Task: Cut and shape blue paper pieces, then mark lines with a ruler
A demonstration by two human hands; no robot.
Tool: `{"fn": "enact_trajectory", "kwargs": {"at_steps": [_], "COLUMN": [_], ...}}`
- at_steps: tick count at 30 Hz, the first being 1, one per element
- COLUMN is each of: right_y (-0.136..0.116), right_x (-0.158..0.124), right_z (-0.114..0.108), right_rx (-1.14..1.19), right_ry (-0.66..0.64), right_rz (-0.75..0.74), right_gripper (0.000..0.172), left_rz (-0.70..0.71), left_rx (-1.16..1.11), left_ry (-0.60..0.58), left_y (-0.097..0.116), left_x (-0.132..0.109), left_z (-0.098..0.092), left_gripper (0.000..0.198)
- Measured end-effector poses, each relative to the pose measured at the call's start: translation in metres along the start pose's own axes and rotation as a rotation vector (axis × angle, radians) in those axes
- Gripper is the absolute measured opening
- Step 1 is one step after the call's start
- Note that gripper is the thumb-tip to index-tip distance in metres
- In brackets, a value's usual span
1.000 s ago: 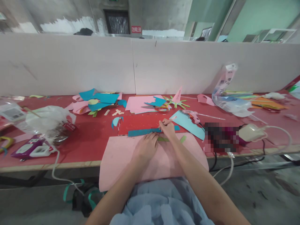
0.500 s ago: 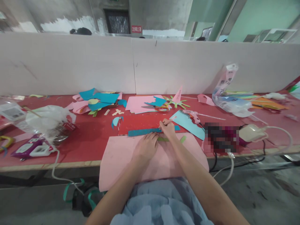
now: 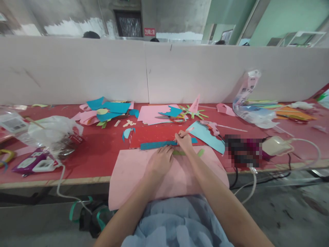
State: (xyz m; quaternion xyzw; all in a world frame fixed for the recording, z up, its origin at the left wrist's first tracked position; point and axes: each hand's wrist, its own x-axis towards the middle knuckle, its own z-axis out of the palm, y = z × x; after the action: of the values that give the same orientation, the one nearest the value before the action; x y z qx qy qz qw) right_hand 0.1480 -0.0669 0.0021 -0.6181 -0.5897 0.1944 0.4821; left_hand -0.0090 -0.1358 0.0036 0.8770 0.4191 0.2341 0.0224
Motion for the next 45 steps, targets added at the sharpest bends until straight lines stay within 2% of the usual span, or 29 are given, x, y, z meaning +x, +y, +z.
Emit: {"fn": "enact_trajectory", "kwargs": {"at_steps": [4, 11, 24, 45], "right_y": [-0.0011, -0.004, 0.0031, 0.001], "right_x": [-0.0005, 0.0, 0.0012, 0.0012], "right_z": [-0.0002, -0.0023, -0.0008, -0.0014], "right_rx": [0.02, 0.098, 0.003, -0.016], "right_ry": [-0.024, 0.04, 0.02, 0.025], "right_rz": [-0.006, 0.079, 0.008, 0.037], "right_gripper": [0.029, 0.025, 0.028, 0.025], "left_rz": [-0.006, -0.015, -0.003, -0.012], "left_rx": [-0.001, 0.008, 0.012, -0.008], "left_ry": [-0.011, -0.009, -0.035, -0.007], "left_y": [0.0001, 0.0002, 0.001, 0.0011], "left_x": [0.0003, 0.0002, 0.0005, 0.0009], "left_z": [0.0001, 0.0004, -0.0028, -0.0002], "left_gripper": [0.031, 0.03, 0.031, 0.03]}}
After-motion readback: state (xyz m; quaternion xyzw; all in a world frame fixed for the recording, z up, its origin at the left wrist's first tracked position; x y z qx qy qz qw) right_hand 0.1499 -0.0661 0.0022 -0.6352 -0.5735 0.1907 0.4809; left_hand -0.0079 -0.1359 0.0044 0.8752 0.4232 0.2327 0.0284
